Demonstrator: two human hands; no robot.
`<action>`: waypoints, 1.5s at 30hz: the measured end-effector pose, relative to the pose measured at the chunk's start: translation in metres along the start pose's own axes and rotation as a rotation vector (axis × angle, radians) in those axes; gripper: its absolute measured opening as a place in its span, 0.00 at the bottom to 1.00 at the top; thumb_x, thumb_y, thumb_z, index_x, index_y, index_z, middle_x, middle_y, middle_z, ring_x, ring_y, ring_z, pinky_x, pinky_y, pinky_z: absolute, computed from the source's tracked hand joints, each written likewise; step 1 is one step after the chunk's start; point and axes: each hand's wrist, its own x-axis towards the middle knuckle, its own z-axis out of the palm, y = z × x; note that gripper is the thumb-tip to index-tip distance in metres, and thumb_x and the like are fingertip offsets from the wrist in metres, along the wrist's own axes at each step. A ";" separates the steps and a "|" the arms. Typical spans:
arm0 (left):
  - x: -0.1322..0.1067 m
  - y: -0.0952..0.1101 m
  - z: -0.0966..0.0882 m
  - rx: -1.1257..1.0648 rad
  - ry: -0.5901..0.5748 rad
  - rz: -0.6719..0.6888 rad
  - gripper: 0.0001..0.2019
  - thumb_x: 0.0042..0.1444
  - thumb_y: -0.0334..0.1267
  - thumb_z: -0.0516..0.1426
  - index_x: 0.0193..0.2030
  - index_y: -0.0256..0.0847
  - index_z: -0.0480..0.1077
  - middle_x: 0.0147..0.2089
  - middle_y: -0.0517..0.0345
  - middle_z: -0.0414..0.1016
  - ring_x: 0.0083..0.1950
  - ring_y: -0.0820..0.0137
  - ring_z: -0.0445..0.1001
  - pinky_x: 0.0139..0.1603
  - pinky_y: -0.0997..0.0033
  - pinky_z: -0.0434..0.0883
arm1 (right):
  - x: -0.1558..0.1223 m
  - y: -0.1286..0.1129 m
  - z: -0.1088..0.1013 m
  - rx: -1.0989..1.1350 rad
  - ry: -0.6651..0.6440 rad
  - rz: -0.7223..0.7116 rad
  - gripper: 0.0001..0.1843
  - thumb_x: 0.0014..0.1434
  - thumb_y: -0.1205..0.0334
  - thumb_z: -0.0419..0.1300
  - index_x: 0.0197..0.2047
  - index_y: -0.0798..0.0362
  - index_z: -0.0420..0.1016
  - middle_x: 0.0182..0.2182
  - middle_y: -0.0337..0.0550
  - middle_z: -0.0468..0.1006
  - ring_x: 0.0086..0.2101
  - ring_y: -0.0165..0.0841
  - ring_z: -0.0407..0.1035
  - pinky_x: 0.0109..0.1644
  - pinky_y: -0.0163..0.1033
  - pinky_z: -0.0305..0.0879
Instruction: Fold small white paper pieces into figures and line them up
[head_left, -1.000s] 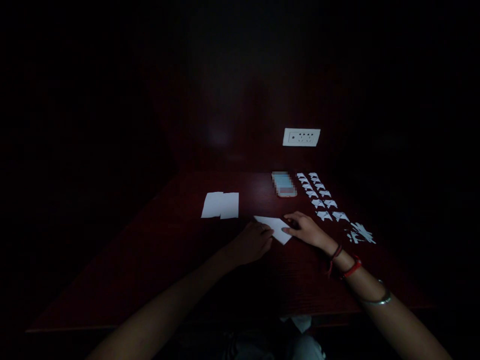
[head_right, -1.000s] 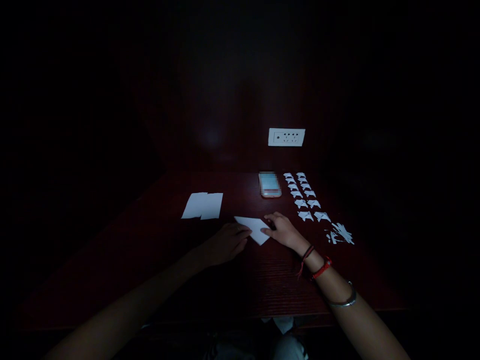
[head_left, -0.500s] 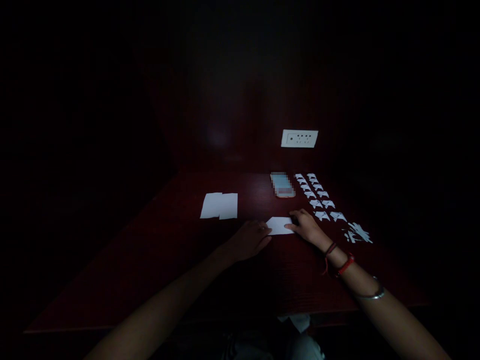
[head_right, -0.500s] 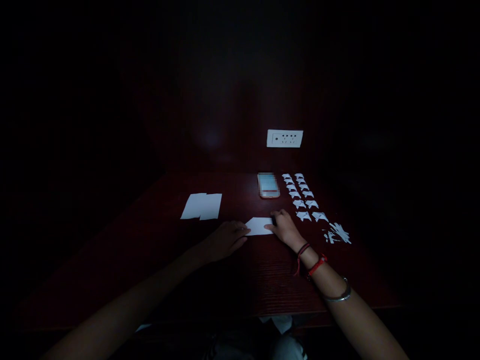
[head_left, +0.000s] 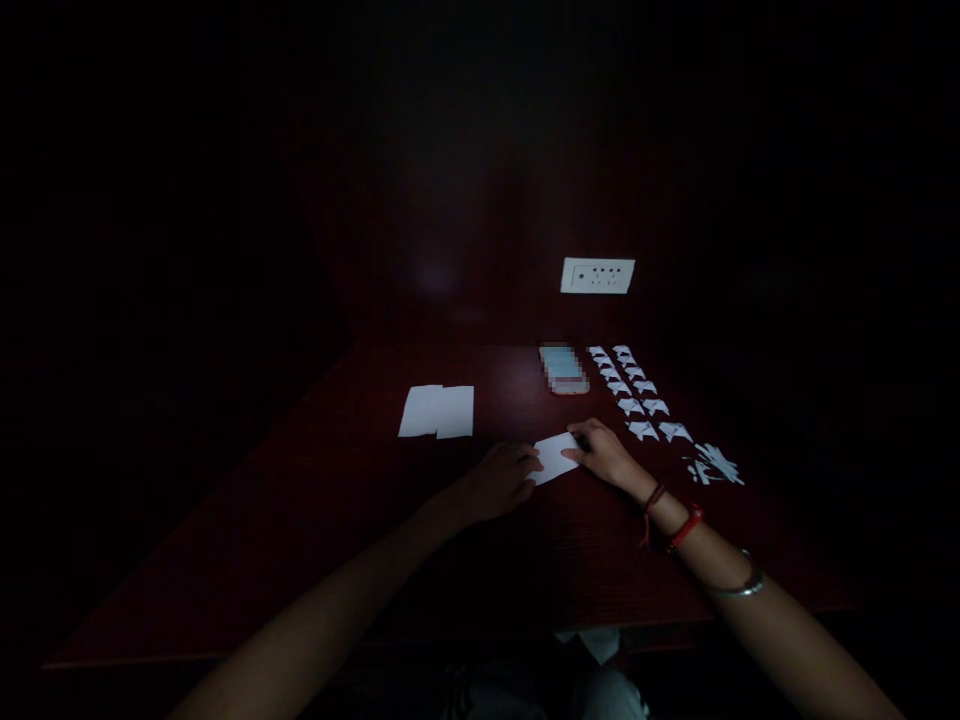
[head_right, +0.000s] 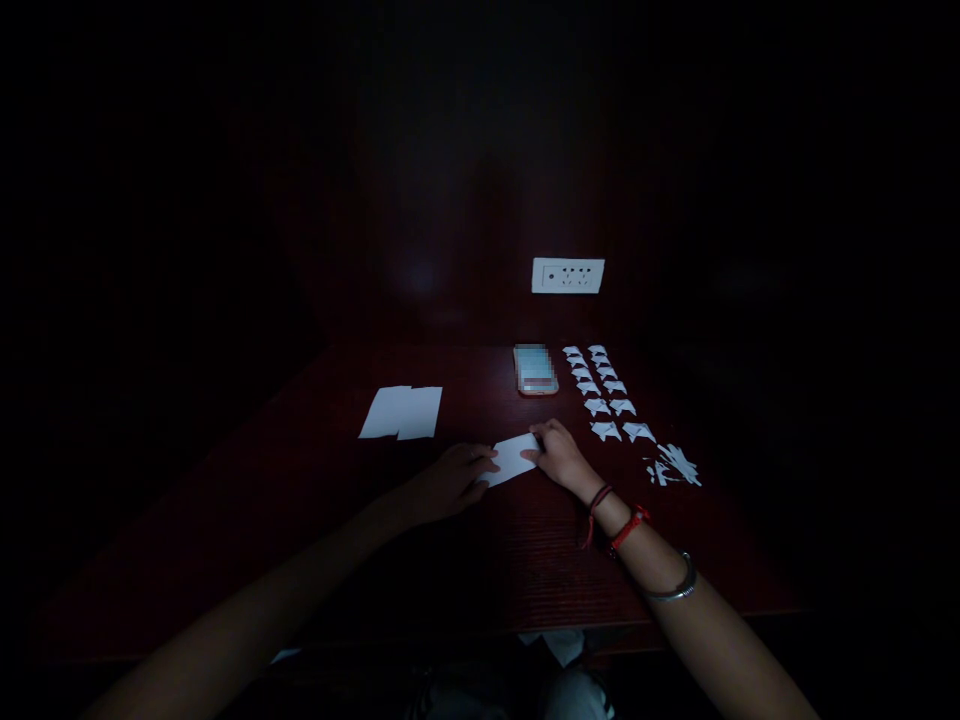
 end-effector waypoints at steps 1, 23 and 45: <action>0.000 0.001 0.000 0.002 0.002 -0.006 0.12 0.52 0.33 0.50 0.45 0.39 0.61 0.48 0.51 0.62 0.51 0.67 0.60 0.51 0.62 0.58 | 0.001 0.000 0.001 -0.001 -0.011 -0.003 0.18 0.47 0.63 0.58 0.43 0.58 0.67 0.34 0.46 0.66 0.35 0.32 0.62 0.42 0.38 0.59; -0.001 -0.005 0.008 0.025 0.060 -0.037 0.15 0.50 0.39 0.52 0.46 0.40 0.62 0.52 0.51 0.59 0.54 0.63 0.56 0.52 0.58 0.55 | -0.004 -0.010 0.002 -0.122 -0.100 -0.147 0.21 0.51 0.52 0.52 0.47 0.52 0.62 0.39 0.47 0.62 0.40 0.36 0.56 0.41 0.41 0.55; -0.001 -0.004 0.007 0.048 0.032 -0.041 0.15 0.52 0.39 0.50 0.47 0.39 0.61 0.51 0.51 0.59 0.54 0.63 0.55 0.52 0.59 0.55 | 0.002 -0.010 -0.001 -0.118 -0.095 -0.162 0.21 0.51 0.57 0.54 0.49 0.53 0.60 0.41 0.47 0.66 0.43 0.37 0.57 0.44 0.44 0.54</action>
